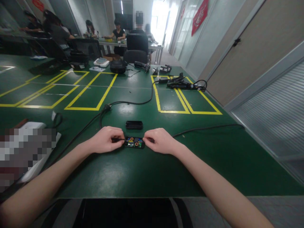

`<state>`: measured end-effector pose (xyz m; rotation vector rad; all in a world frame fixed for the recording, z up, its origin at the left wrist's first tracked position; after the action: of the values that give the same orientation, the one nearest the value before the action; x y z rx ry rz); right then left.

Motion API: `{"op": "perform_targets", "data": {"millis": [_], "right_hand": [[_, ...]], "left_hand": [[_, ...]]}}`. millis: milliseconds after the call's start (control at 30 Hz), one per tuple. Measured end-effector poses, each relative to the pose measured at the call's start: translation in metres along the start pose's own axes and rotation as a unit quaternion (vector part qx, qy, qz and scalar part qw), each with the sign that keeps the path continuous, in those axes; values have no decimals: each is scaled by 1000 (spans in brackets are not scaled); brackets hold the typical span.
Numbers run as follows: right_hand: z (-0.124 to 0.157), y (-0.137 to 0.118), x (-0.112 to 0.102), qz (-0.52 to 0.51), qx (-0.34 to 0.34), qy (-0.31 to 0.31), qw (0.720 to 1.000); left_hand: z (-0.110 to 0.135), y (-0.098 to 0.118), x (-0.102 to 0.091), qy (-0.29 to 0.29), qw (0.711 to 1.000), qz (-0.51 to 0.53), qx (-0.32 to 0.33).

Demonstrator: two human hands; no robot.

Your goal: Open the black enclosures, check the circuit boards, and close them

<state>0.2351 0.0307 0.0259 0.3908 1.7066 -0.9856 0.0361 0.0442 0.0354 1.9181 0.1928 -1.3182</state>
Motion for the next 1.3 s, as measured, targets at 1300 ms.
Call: {"op": "perform_targets", "data": {"millis": [1300], "right_hand": [[-4,5,-8,-22,1,80,997]], "left_hand": [[-2,-2,-3,14,999,0,35]]}}
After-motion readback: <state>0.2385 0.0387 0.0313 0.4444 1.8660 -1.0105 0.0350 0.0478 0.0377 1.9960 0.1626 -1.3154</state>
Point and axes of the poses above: each hand's wrist, its own z-axis away from the middle knuckle, its own x-axis out of the palm, y = z × x, the point moved 6 cm from there along -z, towards the middle knuckle, and after that the axes turned 4 degrees about x, right-handed, at the moved point
